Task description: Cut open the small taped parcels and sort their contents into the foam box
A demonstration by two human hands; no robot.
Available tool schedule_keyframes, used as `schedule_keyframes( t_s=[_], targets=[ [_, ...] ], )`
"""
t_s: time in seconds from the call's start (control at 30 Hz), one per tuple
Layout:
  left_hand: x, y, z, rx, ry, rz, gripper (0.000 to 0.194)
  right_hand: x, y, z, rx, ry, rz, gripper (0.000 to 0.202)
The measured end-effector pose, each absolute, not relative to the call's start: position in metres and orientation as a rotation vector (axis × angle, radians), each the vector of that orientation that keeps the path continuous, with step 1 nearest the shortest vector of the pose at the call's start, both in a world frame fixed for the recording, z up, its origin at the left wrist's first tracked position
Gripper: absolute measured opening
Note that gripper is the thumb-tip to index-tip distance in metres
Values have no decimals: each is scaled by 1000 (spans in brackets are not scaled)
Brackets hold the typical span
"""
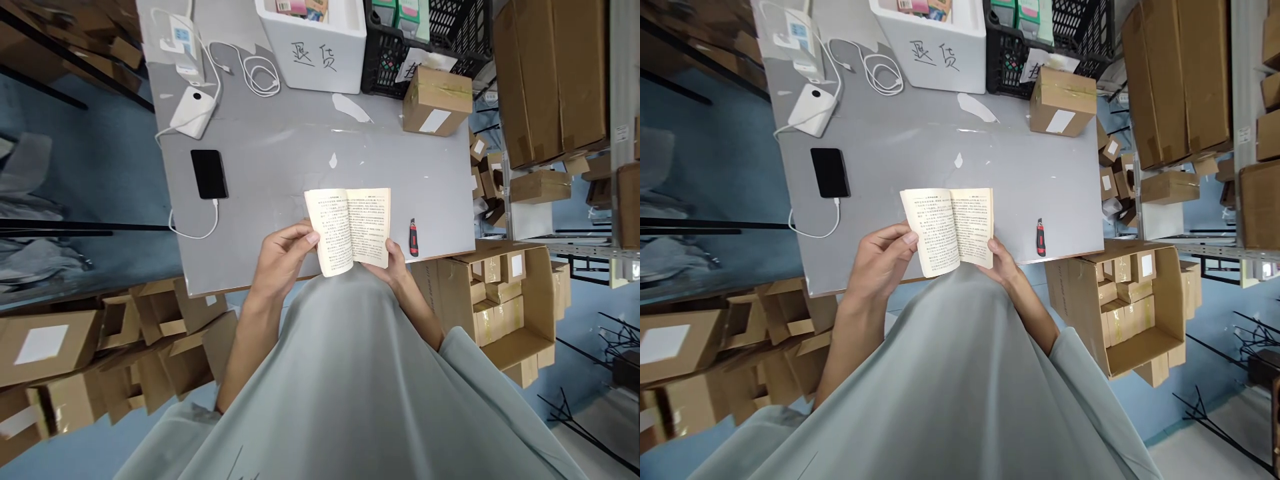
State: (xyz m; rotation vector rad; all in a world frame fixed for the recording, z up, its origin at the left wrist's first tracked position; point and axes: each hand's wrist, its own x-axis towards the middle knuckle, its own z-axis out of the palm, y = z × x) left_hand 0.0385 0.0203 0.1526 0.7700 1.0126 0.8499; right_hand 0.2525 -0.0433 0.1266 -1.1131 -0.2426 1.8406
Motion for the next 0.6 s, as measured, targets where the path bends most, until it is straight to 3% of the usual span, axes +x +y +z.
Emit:
schedule_keyframes(
  t_s=[0.27,0.6],
  targets=[
    [40,19,149,783,1003,871,46,255,-45,125,-1073,-212,1827,67],
    [44,20,150,771,1052,869,41,257,-49,118,-1031,-274,1831,87]
  ],
)
